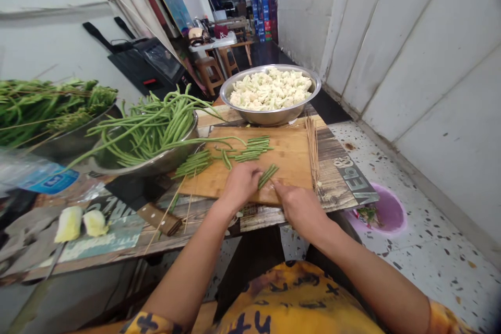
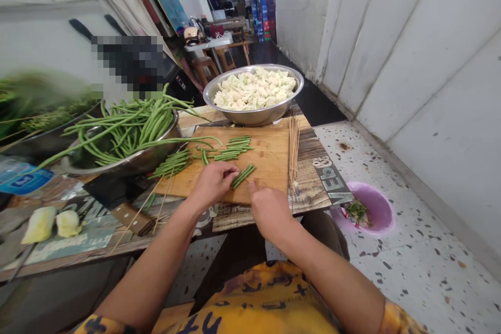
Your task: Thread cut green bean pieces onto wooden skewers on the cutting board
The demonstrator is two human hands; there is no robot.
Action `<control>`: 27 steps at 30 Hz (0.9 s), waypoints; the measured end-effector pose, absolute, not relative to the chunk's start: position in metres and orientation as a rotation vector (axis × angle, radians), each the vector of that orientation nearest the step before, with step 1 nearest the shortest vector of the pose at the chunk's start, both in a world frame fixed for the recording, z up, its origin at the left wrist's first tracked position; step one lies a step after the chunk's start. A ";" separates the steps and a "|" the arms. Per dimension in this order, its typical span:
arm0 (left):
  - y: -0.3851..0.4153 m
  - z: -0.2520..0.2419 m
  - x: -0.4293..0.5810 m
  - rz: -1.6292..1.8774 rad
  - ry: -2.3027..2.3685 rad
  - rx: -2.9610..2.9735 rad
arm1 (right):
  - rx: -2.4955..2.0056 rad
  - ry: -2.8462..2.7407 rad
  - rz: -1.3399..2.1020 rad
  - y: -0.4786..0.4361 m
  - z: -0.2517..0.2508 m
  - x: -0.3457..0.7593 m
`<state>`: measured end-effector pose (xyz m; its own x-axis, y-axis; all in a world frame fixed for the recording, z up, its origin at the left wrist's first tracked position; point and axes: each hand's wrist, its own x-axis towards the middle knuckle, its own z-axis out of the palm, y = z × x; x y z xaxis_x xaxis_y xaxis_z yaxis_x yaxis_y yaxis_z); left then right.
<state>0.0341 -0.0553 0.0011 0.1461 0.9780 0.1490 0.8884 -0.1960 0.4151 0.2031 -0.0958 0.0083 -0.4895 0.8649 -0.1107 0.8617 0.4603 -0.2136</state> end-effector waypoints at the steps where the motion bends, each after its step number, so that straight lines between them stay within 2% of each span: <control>1: -0.054 0.003 0.028 0.639 1.865 2.176 | -1.580 -2.661 0.384 -0.099 0.007 0.206; 5: -0.044 0.010 0.007 0.752 2.102 2.183 | -1.574 -2.586 0.448 -0.115 0.000 0.218; 10: -0.024 0.003 0.003 0.403 2.185 2.318 | -1.498 -2.499 0.508 -0.129 -0.010 0.230; 13: -0.019 0.000 0.008 0.308 2.188 2.302 | -1.501 -2.487 0.468 -0.132 -0.015 0.236; 20: -0.039 0.001 0.034 0.447 1.892 2.237 | -1.394 -2.383 0.409 -0.139 -0.029 0.248; 27: -0.060 -0.008 0.052 0.608 1.959 2.005 | -1.304 -2.340 0.384 -0.149 -0.039 0.257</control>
